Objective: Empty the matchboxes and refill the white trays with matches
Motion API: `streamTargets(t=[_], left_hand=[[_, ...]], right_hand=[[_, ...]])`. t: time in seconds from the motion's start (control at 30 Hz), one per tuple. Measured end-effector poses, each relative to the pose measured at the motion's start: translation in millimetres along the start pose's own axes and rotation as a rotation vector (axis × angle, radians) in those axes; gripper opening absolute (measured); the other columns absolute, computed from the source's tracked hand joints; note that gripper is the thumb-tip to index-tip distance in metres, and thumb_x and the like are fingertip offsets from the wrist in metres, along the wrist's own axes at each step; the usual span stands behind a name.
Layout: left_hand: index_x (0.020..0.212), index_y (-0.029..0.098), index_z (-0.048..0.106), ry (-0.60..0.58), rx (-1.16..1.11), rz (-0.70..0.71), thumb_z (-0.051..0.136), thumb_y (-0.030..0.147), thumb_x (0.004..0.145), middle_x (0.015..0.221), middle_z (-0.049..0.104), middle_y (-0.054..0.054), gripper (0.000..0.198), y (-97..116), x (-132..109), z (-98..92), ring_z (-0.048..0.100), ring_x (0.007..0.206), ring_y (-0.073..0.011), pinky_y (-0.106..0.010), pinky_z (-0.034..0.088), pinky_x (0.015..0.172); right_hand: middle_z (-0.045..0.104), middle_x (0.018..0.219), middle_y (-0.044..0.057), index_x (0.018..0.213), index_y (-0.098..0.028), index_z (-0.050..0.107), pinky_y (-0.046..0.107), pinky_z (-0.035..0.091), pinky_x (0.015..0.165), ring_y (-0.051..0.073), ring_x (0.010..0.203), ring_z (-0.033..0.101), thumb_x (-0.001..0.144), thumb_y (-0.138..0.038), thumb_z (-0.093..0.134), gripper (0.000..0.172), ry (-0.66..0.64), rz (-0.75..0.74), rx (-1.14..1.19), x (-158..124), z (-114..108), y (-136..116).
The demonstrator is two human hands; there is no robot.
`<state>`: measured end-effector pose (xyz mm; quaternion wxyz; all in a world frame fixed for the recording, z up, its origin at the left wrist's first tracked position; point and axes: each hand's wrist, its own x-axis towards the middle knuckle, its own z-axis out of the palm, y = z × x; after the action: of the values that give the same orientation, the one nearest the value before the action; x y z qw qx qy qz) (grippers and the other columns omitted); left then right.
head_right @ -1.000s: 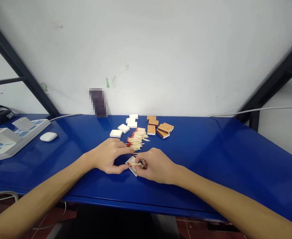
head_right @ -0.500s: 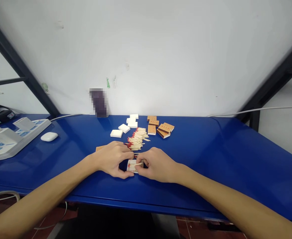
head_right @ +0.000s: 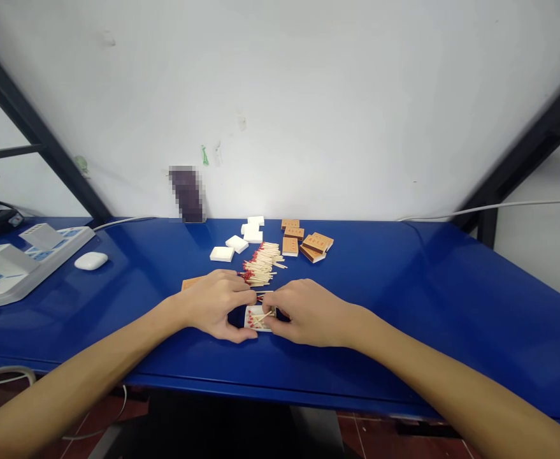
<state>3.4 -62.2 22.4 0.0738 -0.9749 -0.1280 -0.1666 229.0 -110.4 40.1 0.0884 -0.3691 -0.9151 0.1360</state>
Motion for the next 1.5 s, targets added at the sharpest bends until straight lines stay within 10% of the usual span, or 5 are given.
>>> streamTargets(t=[0.8,1.03,1.5], left_hand=[[0.079,0.018,0.060,-0.052,-0.055,-0.050,0.058,0.061,0.082,0.064,0.061,0.001,0.042,-2,0,-0.9,0.057,0.056,-0.0146,-0.029,0.038,0.056],[0.074,0.019,0.057,-0.056,-0.091,-0.068,0.060,0.057,0.081,0.063,0.060,0.001,0.039,-1,0,-0.9,0.057,0.056,-0.0149,-0.029,0.039,0.057],[0.081,0.019,0.056,0.015,-0.072,-0.072,0.060,0.054,0.080,0.063,0.061,0.002,0.035,0,0,1.9,0.055,0.054,-0.0142,-0.029,0.037,0.055]], right_hand=[[0.051,0.055,-0.006,0.089,-0.018,0.068,0.024,0.030,0.055,0.009,0.049,0.042,0.088,-0.026,0.058,0.013,0.170,-0.049,0.147,1,11,1],[0.064,0.087,0.001,0.101,-0.021,0.067,0.026,0.039,0.068,0.013,0.074,0.054,0.086,-0.011,0.052,0.024,0.139,-0.242,0.221,1,11,-3],[0.058,0.090,0.004,0.092,-0.019,0.065,0.032,0.036,0.074,0.016,0.080,0.051,0.085,-0.016,0.054,0.013,0.212,-0.256,0.122,2,18,-2]])
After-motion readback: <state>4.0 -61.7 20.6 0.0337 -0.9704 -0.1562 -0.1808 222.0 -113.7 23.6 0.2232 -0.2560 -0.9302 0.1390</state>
